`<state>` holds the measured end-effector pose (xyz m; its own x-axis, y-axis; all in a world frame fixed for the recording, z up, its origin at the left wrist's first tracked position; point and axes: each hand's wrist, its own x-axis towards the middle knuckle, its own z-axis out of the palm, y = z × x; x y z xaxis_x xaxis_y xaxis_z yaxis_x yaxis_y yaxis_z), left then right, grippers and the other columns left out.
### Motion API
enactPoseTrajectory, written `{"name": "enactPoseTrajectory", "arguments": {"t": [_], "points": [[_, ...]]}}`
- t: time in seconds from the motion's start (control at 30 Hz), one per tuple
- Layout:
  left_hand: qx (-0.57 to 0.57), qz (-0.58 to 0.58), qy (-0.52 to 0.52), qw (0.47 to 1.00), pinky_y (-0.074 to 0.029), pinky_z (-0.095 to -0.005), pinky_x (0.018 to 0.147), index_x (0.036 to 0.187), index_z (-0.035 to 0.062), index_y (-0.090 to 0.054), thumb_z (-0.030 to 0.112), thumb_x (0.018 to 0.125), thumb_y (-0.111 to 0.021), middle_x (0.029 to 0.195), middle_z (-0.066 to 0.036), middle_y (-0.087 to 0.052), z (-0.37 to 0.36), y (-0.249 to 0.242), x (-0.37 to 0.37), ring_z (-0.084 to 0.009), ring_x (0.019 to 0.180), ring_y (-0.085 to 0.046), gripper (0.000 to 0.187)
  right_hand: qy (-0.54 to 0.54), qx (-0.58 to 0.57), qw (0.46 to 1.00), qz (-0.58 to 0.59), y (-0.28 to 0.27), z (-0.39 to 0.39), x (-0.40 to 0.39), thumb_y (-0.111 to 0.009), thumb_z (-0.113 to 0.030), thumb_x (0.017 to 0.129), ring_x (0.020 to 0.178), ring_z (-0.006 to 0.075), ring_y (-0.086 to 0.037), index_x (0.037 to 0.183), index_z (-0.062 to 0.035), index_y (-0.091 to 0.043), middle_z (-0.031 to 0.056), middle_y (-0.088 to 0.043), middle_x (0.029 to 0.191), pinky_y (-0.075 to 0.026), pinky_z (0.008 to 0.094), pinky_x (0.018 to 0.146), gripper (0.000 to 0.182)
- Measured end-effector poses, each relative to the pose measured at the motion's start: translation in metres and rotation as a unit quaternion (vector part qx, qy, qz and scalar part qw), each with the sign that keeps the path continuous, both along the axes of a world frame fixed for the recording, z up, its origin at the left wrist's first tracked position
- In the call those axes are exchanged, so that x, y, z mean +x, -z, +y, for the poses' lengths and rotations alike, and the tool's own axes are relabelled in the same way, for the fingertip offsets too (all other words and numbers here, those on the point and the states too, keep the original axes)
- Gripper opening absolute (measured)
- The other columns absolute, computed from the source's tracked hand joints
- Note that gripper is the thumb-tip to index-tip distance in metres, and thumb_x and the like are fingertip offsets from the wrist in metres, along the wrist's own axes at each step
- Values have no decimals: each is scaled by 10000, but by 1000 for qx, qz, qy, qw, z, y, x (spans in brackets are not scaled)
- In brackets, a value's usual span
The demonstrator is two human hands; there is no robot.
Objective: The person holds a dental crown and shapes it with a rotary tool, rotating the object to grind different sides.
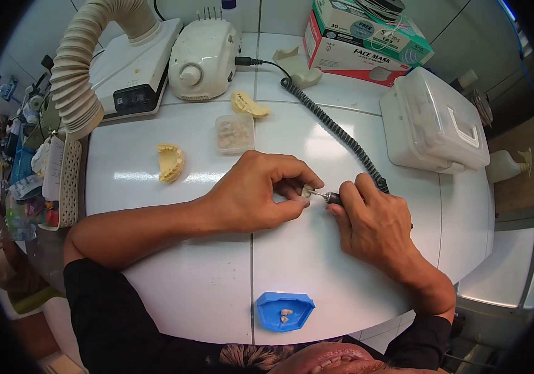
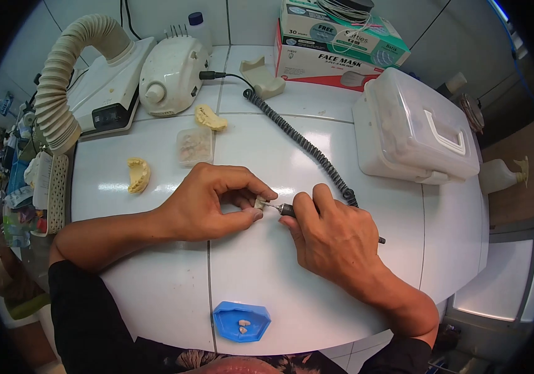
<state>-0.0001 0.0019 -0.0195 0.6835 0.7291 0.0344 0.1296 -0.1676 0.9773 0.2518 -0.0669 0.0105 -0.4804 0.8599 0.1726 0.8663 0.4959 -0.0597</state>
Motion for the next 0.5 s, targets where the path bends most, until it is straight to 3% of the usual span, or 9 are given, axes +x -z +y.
{"name": "enactPoseTrajectory", "arguments": {"t": [0.27,0.5], "points": [[9,7,-25,1000,-627,-283,925,1162,-9,-690,33,939,-768,1101,-67,-753,-5,-4,4,-127,1015,-740,240,3,25,1000,-6,2,-5,-1,-739,-325,1053,597,261,-666,962,-61,-640,86,-581,856,-507,404,492,297],[11,12,-22,1000,-613,-270,923,1209,-11,-709,40,954,-777,1083,-65,-764,-7,-4,-1,-114,1008,-736,268,9,36,999,11,8,-7,2,-721,-326,1065,609,320,-654,983,-66,-647,85,-611,883,-520,442,509,283]]}}
